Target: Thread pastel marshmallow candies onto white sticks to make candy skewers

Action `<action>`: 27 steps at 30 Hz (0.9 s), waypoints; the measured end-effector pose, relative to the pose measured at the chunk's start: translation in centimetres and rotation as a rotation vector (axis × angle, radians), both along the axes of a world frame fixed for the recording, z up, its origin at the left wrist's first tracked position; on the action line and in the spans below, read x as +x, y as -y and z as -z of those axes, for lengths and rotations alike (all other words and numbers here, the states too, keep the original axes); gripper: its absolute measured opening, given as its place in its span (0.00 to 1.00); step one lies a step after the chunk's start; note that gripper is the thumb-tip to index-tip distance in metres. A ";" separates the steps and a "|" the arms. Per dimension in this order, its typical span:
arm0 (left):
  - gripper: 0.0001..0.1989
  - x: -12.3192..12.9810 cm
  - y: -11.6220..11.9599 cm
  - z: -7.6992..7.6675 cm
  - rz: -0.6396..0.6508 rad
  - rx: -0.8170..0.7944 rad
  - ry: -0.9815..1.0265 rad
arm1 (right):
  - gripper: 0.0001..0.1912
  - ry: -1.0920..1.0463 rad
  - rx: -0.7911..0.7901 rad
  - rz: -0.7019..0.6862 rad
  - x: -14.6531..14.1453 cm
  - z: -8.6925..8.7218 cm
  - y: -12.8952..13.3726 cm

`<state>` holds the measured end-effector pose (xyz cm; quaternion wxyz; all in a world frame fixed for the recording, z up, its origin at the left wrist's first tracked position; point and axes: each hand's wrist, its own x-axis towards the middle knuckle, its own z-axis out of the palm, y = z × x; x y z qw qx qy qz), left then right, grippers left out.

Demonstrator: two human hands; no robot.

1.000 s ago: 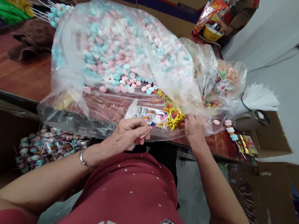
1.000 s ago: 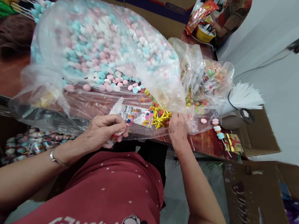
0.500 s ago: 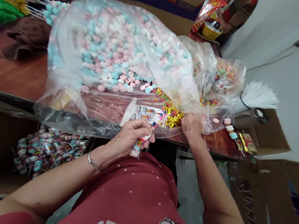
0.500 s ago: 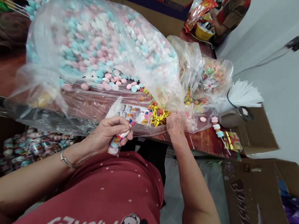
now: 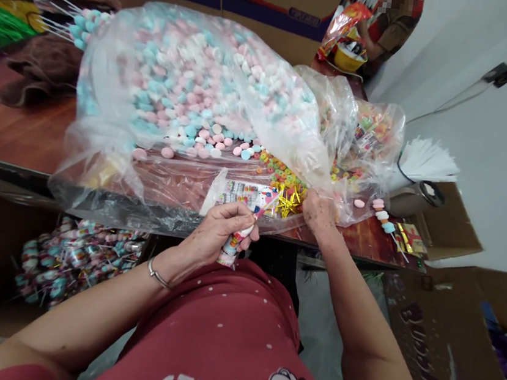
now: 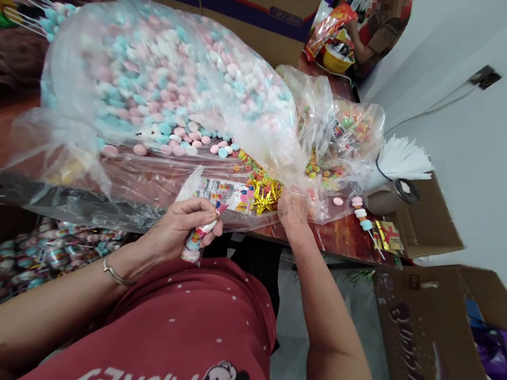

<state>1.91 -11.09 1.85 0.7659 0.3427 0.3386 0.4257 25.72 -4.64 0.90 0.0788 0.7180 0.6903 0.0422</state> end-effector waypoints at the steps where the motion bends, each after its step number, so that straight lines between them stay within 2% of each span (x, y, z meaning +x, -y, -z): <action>1: 0.12 -0.1 -0.1 0.1 -0.007 -0.001 0.004 | 0.20 -0.002 0.005 0.009 0.0 -0.2 0.1; 5: 0.12 -0.4 -0.2 0.3 -0.028 0.002 0.006 | 0.19 -0.018 0.029 0.026 -0.1 -0.9 0.6; 7: 0.12 -0.4 -0.2 0.3 -0.029 -0.001 0.002 | 0.18 -0.060 0.049 -0.078 -0.4 -1.1 0.9; 11: 0.12 -0.2 -0.1 0.1 -0.028 -0.022 0.002 | 0.15 -0.106 0.069 -0.399 -0.9 -0.4 1.2; 14: 0.13 -0.2 -0.1 0.0 -0.021 -0.022 0.002 | 0.12 -0.028 0.090 -0.515 -1.0 0.2 0.9; 18: 0.13 -0.2 -0.1 0.3 -0.003 -0.018 0.007 | 0.10 0.035 0.087 -0.540 -0.8 0.4 0.1; 21: 0.12 -0.3 -0.2 0.6 -0.005 -0.020 0.017 | 0.11 0.003 0.107 -0.556 -0.6 0.5 -0.3; 27: 0.12 -0.4 -0.4 0.7 -0.024 -0.023 0.028 | 0.14 -0.073 0.203 -0.464 -0.3 1.3 -1.0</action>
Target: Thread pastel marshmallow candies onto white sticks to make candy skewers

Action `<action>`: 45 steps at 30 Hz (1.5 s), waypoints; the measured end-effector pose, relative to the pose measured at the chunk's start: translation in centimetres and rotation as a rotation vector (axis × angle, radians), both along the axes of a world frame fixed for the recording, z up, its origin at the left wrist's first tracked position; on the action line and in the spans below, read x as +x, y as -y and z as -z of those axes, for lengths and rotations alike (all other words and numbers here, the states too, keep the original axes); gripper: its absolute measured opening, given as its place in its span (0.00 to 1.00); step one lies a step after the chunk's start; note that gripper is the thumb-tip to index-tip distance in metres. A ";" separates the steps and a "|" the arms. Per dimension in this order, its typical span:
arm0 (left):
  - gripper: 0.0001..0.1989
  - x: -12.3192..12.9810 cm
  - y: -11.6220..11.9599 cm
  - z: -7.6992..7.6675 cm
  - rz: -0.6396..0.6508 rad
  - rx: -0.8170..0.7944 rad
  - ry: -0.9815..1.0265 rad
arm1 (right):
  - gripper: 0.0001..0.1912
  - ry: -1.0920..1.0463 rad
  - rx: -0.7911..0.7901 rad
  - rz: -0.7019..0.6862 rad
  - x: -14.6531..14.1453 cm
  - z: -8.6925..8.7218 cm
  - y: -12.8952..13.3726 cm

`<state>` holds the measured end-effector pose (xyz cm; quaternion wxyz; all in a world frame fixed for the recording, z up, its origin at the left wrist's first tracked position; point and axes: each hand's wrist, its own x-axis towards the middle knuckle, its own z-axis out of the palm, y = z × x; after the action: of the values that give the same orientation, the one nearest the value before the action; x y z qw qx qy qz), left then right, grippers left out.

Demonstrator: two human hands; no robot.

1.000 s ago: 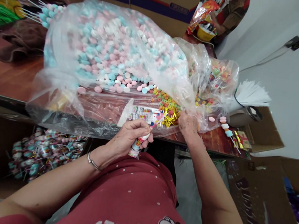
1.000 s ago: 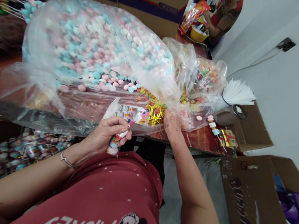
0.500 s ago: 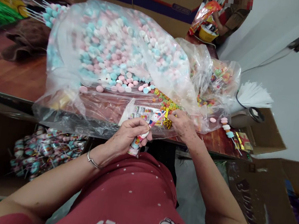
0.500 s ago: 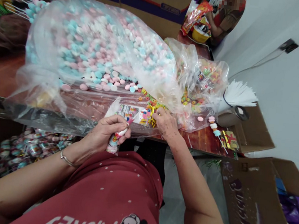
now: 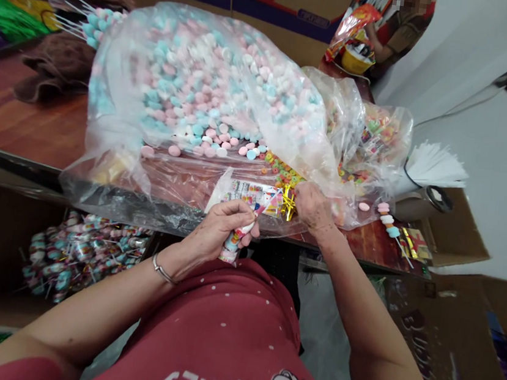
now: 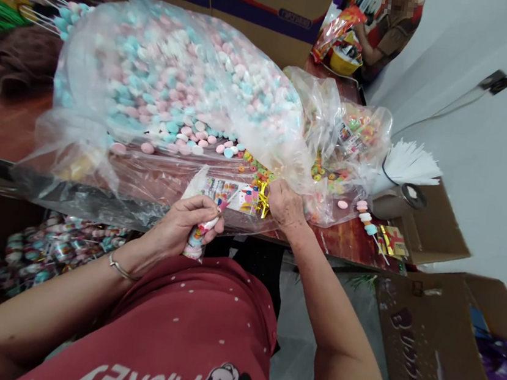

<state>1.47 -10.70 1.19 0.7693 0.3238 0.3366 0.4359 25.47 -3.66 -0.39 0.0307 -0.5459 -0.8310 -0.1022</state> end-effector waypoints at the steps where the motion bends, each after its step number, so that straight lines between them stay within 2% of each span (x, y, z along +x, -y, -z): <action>1: 0.12 0.0 0.0 0.0 -0.005 -0.001 0.002 | 0.15 0.000 0.003 0.003 0.1 0.0 -0.1; 4: 0.12 0.1 -0.1 0.0 -0.010 0.001 0.011 | 0.14 0.016 -0.011 -0.035 0.2 -0.2 -0.2; 9: 0.11 0.3 0.0 0.5 0.006 0.009 0.023 | 0.10 0.165 -0.113 -0.196 0.4 -0.4 -0.5; 16: 0.11 0.0 -0.1 0.7 -0.007 0.010 0.021 | 0.12 0.081 -0.076 -0.110 0.6 -0.2 -0.8; 19: 0.11 -0.1 -0.1 0.5 -0.031 0.012 0.031 | 0.14 -0.045 -0.012 -0.040 0.3 -0.7 -0.2; 22: 0.11 0.1 0.0 0.3 -0.019 0.035 0.052 | 0.14 -0.162 0.040 -0.042 -0.2 -1.2 0.3; 28: 0.12 0.3 0.1 0.4 0.000 0.048 0.054 | 0.11 0.091 -0.123 -0.132 -0.4 -0.8 -0.2; 34: 0.12 0.1 0.2 0.6 -0.004 0.037 0.058 | 0.13 0.113 -0.107 -0.120 0.1 -0.5 -0.3; 39: 0.11 0.0 0.2 0.3 -0.036 0.044 0.060 | 0.13 -0.093 -0.024 0.022 0.3 -1.1 0.3; 43: 0.11 0.6 0.3 0.1 -0.016 0.071 0.055 | 0.12 -0.430 -0.010 0.191 -0.7 -1.7 0.8; 45: 0.11 1.0 0.4 0.0 -0.010 0.066 0.048 | 0.11 -0.657 -0.071 0.170 -1.9 -2.0 1.7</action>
<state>2.49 -11.08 1.21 0.7639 0.3369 0.3052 0.4581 23.58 -5.38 1.61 0.2691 -0.6177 -0.7313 0.1059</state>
